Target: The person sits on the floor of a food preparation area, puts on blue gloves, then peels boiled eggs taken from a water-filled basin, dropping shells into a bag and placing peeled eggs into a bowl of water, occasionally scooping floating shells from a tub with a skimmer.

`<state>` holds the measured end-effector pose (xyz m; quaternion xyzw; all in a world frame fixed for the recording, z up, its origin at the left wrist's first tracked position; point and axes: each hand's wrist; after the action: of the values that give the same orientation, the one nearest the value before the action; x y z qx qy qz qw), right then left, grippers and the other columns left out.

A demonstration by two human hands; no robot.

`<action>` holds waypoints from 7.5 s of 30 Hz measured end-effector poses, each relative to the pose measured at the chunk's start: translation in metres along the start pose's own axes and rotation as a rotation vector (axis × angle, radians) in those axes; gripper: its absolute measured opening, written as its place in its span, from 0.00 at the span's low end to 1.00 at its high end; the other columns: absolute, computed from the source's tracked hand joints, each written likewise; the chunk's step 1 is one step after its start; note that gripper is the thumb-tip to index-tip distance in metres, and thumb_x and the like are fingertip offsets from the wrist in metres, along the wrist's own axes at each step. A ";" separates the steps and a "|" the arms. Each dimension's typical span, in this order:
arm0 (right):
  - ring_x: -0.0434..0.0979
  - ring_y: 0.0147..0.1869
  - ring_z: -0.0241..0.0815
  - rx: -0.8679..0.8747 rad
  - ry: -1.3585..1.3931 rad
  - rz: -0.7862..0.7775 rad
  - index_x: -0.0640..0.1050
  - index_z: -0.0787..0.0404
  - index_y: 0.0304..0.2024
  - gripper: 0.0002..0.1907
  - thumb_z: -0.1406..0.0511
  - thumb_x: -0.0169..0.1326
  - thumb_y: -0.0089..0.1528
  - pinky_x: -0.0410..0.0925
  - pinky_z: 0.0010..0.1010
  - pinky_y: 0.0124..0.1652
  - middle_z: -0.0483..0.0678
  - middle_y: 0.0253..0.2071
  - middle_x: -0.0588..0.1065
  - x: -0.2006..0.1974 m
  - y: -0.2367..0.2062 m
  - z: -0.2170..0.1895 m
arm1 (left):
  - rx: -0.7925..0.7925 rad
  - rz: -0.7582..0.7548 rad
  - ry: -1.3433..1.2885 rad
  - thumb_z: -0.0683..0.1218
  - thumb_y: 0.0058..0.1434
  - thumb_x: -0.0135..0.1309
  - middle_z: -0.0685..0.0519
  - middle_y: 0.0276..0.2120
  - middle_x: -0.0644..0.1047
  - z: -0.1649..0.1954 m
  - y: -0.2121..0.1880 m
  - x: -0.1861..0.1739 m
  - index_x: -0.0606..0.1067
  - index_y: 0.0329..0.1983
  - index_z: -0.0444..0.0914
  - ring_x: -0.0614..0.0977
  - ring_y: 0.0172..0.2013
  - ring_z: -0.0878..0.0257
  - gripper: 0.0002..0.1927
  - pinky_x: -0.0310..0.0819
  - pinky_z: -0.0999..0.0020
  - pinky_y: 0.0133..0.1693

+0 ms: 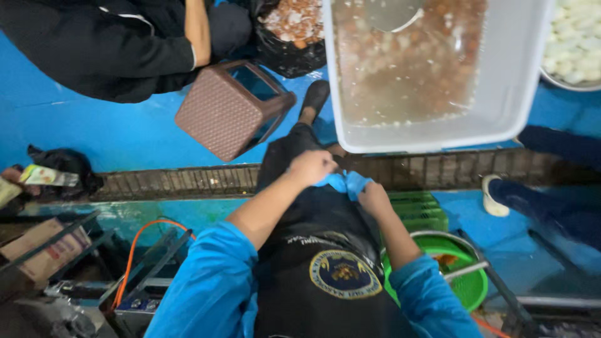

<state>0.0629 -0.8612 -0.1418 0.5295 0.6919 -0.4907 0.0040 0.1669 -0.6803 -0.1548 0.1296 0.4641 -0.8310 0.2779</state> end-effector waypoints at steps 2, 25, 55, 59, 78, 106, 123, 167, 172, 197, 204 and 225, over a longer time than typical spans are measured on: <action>0.80 0.45 0.63 -0.001 0.279 0.069 0.82 0.68 0.43 0.15 0.62 0.59 0.61 0.72 0.45 0.44 0.66 0.39 0.79 0.004 0.007 -0.004 | -0.213 0.144 0.035 0.56 0.59 0.57 0.48 0.39 0.83 -0.034 0.026 -0.032 0.83 0.38 0.47 0.84 0.43 0.48 0.12 0.77 0.52 0.46; 0.81 0.50 0.39 0.445 1.300 -0.090 0.81 0.69 0.52 0.20 0.60 0.53 0.67 0.72 0.33 0.53 0.50 0.48 0.82 0.096 0.190 0.025 | -0.318 -0.662 0.818 0.65 0.60 0.59 0.46 0.52 0.79 -0.269 0.327 -0.092 0.81 0.49 0.39 0.79 0.53 0.49 0.28 0.75 0.54 0.52; 0.78 0.40 0.37 -0.011 1.671 0.042 0.81 0.70 0.52 0.15 0.66 0.57 0.65 0.73 0.30 0.40 0.48 0.43 0.82 0.189 0.175 0.133 | -0.371 -0.534 0.649 0.61 0.66 0.56 0.49 0.43 0.76 -0.312 0.353 0.027 0.78 0.42 0.35 0.75 0.45 0.56 0.23 0.70 0.59 0.46; 0.79 0.43 0.37 -0.081 1.585 0.204 0.80 0.70 0.52 0.15 0.66 0.55 0.66 0.73 0.31 0.44 0.48 0.44 0.82 0.167 0.193 0.143 | -0.386 -0.485 0.599 0.60 0.67 0.56 0.49 0.42 0.75 -0.311 0.340 0.026 0.78 0.41 0.34 0.74 0.44 0.57 0.23 0.70 0.59 0.45; 0.81 0.50 0.40 0.002 1.674 0.183 0.77 0.62 0.57 0.17 0.63 0.49 0.67 0.73 0.36 0.53 0.45 0.48 0.81 0.228 0.255 0.088 | -0.324 -0.389 0.465 0.57 0.71 0.54 0.51 0.36 0.74 -0.355 0.325 0.041 0.76 0.37 0.32 0.71 0.39 0.62 0.22 0.67 0.62 0.42; 0.68 0.70 0.61 0.233 0.736 0.526 0.73 0.66 0.63 0.25 0.60 0.48 0.66 0.61 0.45 0.65 0.63 0.66 0.70 0.219 0.372 0.107 | -0.403 0.027 0.076 0.53 0.77 0.51 0.53 0.28 0.71 -0.387 0.241 -0.025 0.73 0.30 0.28 0.67 0.32 0.68 0.24 0.63 0.67 0.36; 0.69 0.73 0.47 -0.826 1.096 0.782 0.71 0.65 0.67 0.20 0.68 0.45 0.73 0.61 0.43 0.73 0.52 0.68 0.70 0.111 0.186 0.078 | 0.531 0.437 -0.206 0.45 0.64 0.55 0.50 0.46 0.82 -0.226 0.215 -0.148 0.77 0.56 0.34 0.81 0.44 0.65 0.18 0.74 0.69 0.48; 0.67 0.27 0.39 -0.108 1.381 0.877 0.78 0.64 0.31 0.08 0.72 0.50 0.64 0.58 0.35 0.27 0.46 0.26 0.71 0.215 0.203 0.041 | 0.857 -0.018 -0.178 0.53 0.58 0.62 0.45 0.29 0.80 -0.148 0.160 0.012 0.74 0.46 0.37 0.83 0.33 0.48 0.20 0.76 0.60 0.32; 0.76 0.31 0.39 0.017 1.652 0.863 0.79 0.63 0.35 0.11 0.64 0.48 0.63 0.70 0.32 0.35 0.46 0.29 0.77 0.239 0.203 0.023 | 0.918 0.077 0.145 0.53 0.53 0.63 0.42 0.39 0.80 -0.142 0.157 0.021 0.75 0.45 0.37 0.81 0.40 0.40 0.21 0.75 0.49 0.38; 0.79 0.45 0.59 -0.120 0.555 1.279 0.74 0.64 0.41 0.06 0.66 0.53 0.66 0.71 0.47 0.43 0.56 0.38 0.77 0.232 0.116 -0.049 | 0.384 -0.530 -0.487 0.41 0.61 0.50 0.55 0.27 0.82 -0.210 0.243 0.062 0.83 0.34 0.35 0.79 0.28 0.71 0.11 0.72 0.75 0.31; 0.80 0.37 0.61 0.010 0.134 0.882 0.78 0.62 0.39 0.08 0.66 0.52 0.60 0.71 0.51 0.34 0.56 0.34 0.79 0.242 0.120 -0.024 | 0.676 -0.286 -0.324 0.40 0.61 0.61 0.56 0.18 0.75 -0.213 0.244 0.062 0.78 0.23 0.31 0.70 0.23 0.73 0.11 0.62 0.76 0.26; 0.80 0.47 0.59 0.036 0.284 0.981 0.83 0.62 0.40 0.11 0.62 0.59 0.59 0.72 0.43 0.45 0.60 0.41 0.81 0.238 0.176 0.022 | 1.054 -0.216 0.246 0.47 0.54 0.64 0.47 0.24 0.80 -0.192 0.231 0.056 0.79 0.35 0.37 0.84 0.27 0.62 0.10 0.79 0.68 0.34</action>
<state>0.0764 -0.7108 -0.3968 0.8535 0.3471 -0.3660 0.1305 0.2474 -0.6333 -0.4462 0.2990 0.0249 -0.9534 0.0321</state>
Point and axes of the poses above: each hand's wrist, its own y-axis towards the middle knuckle, its own x-axis out of the palm, z = x × y
